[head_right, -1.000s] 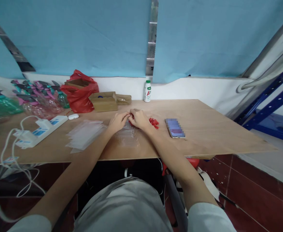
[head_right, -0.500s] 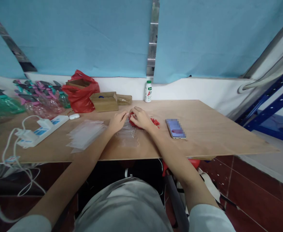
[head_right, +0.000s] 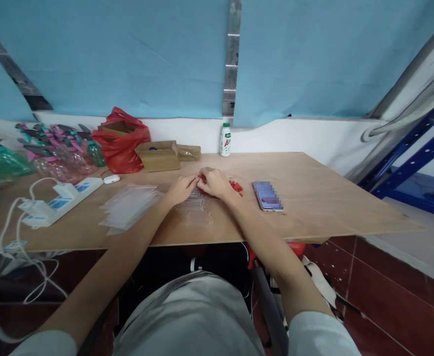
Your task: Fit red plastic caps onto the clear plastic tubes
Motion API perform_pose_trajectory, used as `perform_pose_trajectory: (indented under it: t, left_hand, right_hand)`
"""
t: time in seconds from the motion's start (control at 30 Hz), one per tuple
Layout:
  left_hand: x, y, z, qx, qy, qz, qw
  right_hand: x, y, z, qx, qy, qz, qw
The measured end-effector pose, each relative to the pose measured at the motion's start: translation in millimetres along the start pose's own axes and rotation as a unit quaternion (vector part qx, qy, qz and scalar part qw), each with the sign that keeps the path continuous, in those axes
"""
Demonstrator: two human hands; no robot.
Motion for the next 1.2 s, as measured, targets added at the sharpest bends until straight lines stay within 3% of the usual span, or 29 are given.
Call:
perform_pose_trajectory:
  t: [0.37, 0.5, 0.6, 0.7, 0.8, 0.87, 0.97, 1.1, 1.13, 1.2]
  left_hand:
    - [1.3, 0.9, 3.5, -0.017, -0.002, 0.007, 1.000]
    - [1.7, 7.0, 1.1, -0.046, 0.007, 0.003, 0.999]
    - [1.4, 11.0, -0.4, -0.067, 0.009, -0.014, 0.998]
    - [-2.2, 11.9, 0.4, -0.066, -0.001, -0.032, 0.997]
    - [-7.8, 11.2, 3.3, -0.069, -0.011, -0.061, 0.996]
    - [-10.3, 10.1, 5.2, -0.076, -0.017, -0.076, 0.994]
    - [-7.9, 8.6, 5.8, -0.082, -0.008, -0.072, 0.994]
    - [3.5, 10.4, 1.1, -0.078, 0.013, -0.047, 0.996]
    - [6.4, 11.9, -0.3, -0.081, 0.021, -0.040, 0.996]
    - [9.9, 14.4, -2.0, -0.084, 0.031, -0.031, 0.996]
  right_hand:
    - [13.3, -0.5, 1.8, 0.017, -0.004, -0.039, 0.999]
    - [13.7, 5.1, 2.4, -0.015, -0.003, 0.062, 0.998]
    - [6.3, 11.2, 0.8, -0.027, -0.027, 0.235, 0.971]
    - [-1.6, 12.9, -1.6, -0.002, -0.088, 0.396, 0.914]
    - [-3.8, 11.2, -0.7, 0.008, -0.133, 0.468, 0.874]
    - [-5.3, 9.5, 3.4, 0.001, -0.139, 0.464, 0.875]
    - [-20.7, 14.8, 10.0, -0.057, -0.144, 0.415, 0.896]
    - [-71.4, 51.8, -1.2, -0.280, -0.206, 0.301, 0.888]
    - [-82.0, 60.8, -6.1, -0.304, -0.209, 0.272, 0.888]
    - [-94.9, 72.0, -14.0, -0.294, -0.209, 0.210, 0.909]
Point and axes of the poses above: each hand's wrist, its own z-axis towards the middle knuckle, its own y-axis out of the back of the hand, x = y × z, the point moved 4 cm from there along z, towards the middle knuckle, and after that the axes turned 3 degrees about y, right-handed, at the moved point
